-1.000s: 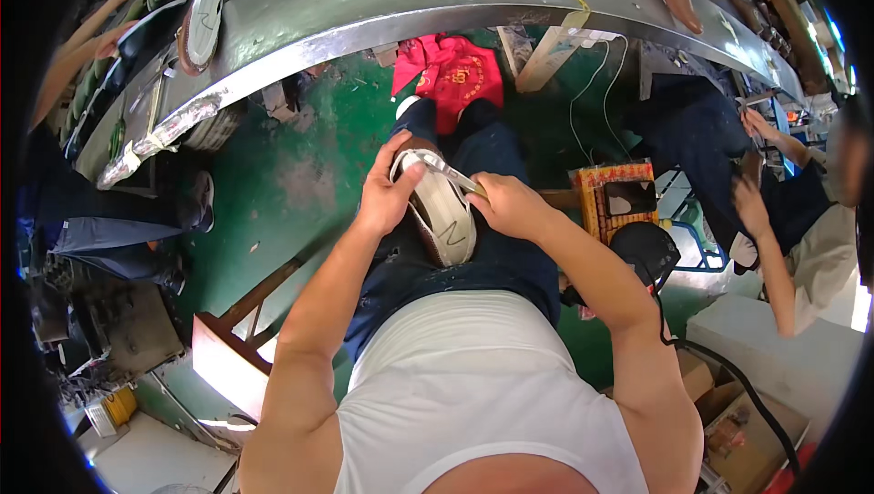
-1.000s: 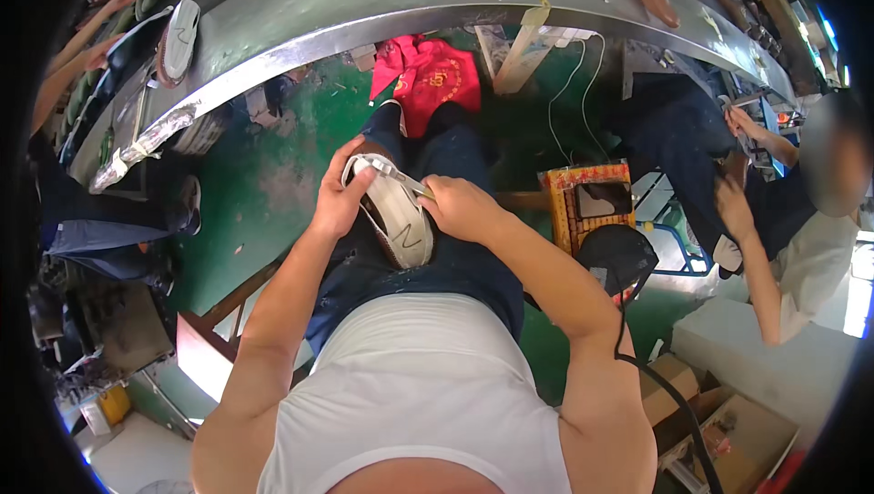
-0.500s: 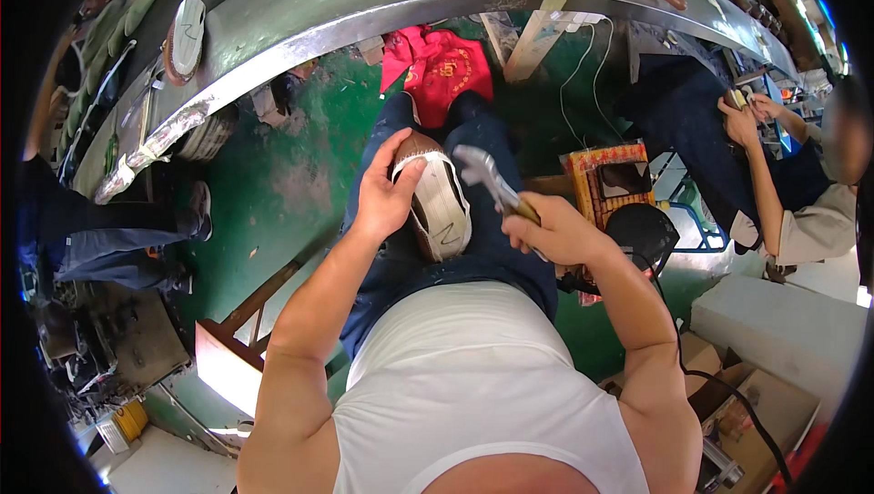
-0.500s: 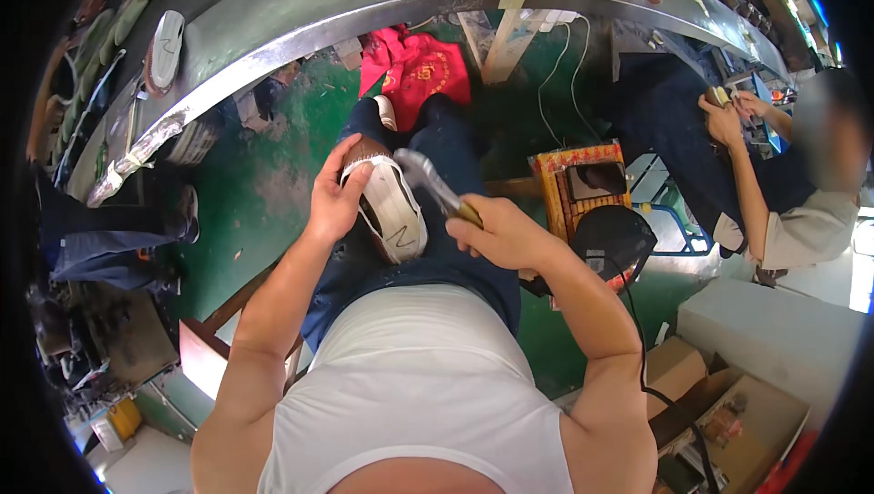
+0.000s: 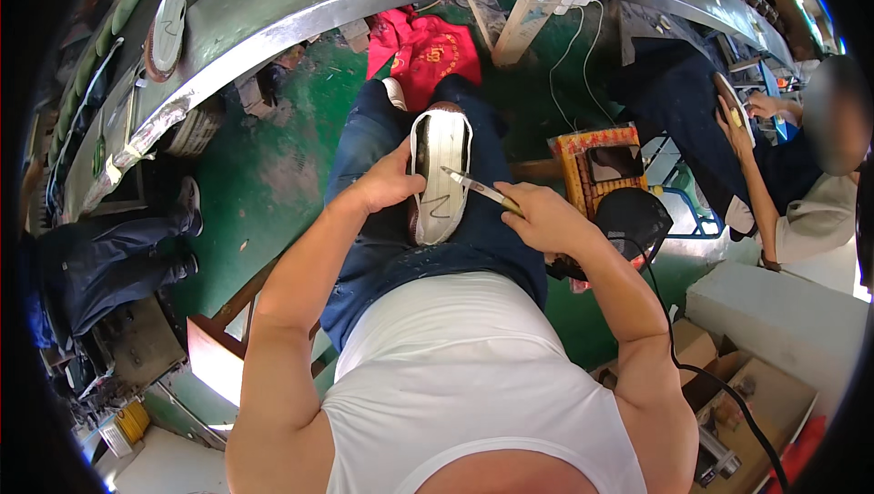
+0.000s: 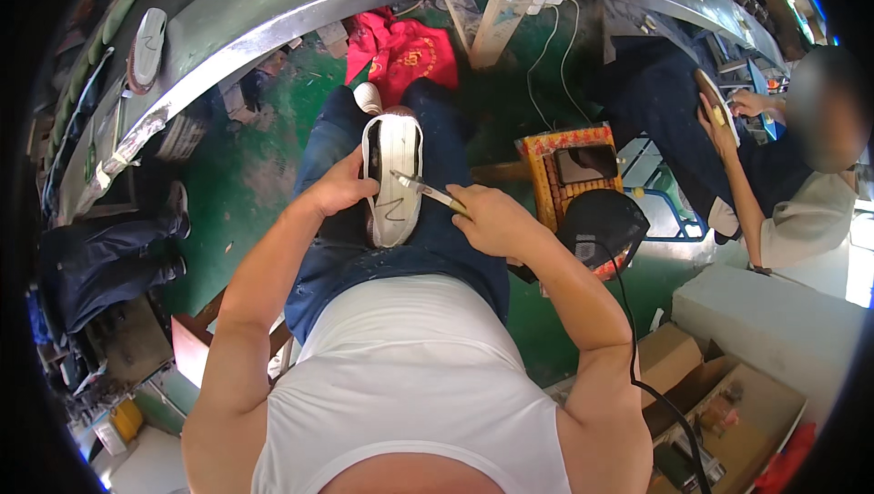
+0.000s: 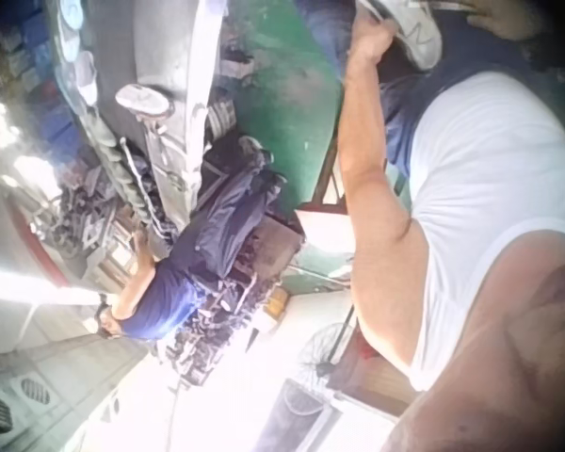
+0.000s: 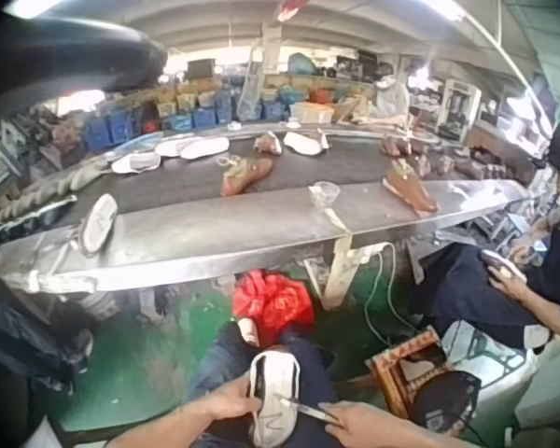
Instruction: Assembling shoe components by hand and using tools such as pincers and a hammer at a factory workstation.
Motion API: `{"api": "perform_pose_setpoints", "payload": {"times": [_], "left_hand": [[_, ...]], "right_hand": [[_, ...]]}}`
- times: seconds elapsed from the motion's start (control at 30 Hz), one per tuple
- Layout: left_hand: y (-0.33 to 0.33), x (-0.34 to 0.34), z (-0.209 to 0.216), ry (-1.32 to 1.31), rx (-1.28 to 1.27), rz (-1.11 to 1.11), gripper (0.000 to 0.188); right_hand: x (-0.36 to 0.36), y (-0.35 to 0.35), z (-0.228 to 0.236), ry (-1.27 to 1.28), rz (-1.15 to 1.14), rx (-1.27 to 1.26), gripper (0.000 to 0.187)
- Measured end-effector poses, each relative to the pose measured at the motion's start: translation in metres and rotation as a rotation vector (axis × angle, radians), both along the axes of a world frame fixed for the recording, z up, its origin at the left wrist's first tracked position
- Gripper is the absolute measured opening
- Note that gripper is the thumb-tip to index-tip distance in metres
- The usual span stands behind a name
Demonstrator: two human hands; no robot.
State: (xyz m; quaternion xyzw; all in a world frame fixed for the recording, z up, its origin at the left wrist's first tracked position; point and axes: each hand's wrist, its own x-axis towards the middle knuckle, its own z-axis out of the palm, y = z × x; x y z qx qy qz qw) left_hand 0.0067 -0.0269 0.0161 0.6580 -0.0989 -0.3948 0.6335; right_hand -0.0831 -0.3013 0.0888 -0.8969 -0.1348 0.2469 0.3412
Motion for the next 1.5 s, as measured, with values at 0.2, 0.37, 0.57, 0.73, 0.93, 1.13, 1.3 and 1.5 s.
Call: {"api": "perform_pose_setpoints", "payload": {"times": [0.2,0.37,0.57,0.73,0.93,1.13,1.3,1.5], "left_hand": [[0.002,-0.025,-0.027,-0.190,0.104,0.021,0.084],[0.020,-0.016,-0.021,-0.055,-0.159,0.025,0.065],[0.010,-0.023,-0.015,-0.503,0.255,0.043,0.046],[0.000,-0.024,0.004,-0.593,0.341,0.017,0.042],[-0.015,0.014,-0.012,0.141,0.294,0.496,0.033],[-0.006,0.046,-0.037,0.443,0.172,0.156,0.013],[0.001,0.055,-0.049,0.380,0.017,-0.003,0.019],[0.002,0.050,-0.031,0.151,0.134,-0.073,0.023]], "right_hand": [[-0.016,0.006,-0.019,-0.284,0.072,-0.032,0.055],[-0.009,0.017,0.015,-0.056,0.192,-0.301,0.048],[-0.029,-0.003,0.002,-0.191,0.147,-0.176,0.039],[-0.026,0.007,-0.003,-0.432,0.156,-0.204,0.035],[-0.031,0.008,0.000,-0.246,0.184,-0.294,0.029],[-0.035,0.012,0.005,-0.211,0.213,-0.259,0.022],[-0.037,0.008,0.005,-0.187,0.197,-0.205,0.025],[-0.041,0.007,0.009,-0.154,0.191,-0.167,0.029]]}}
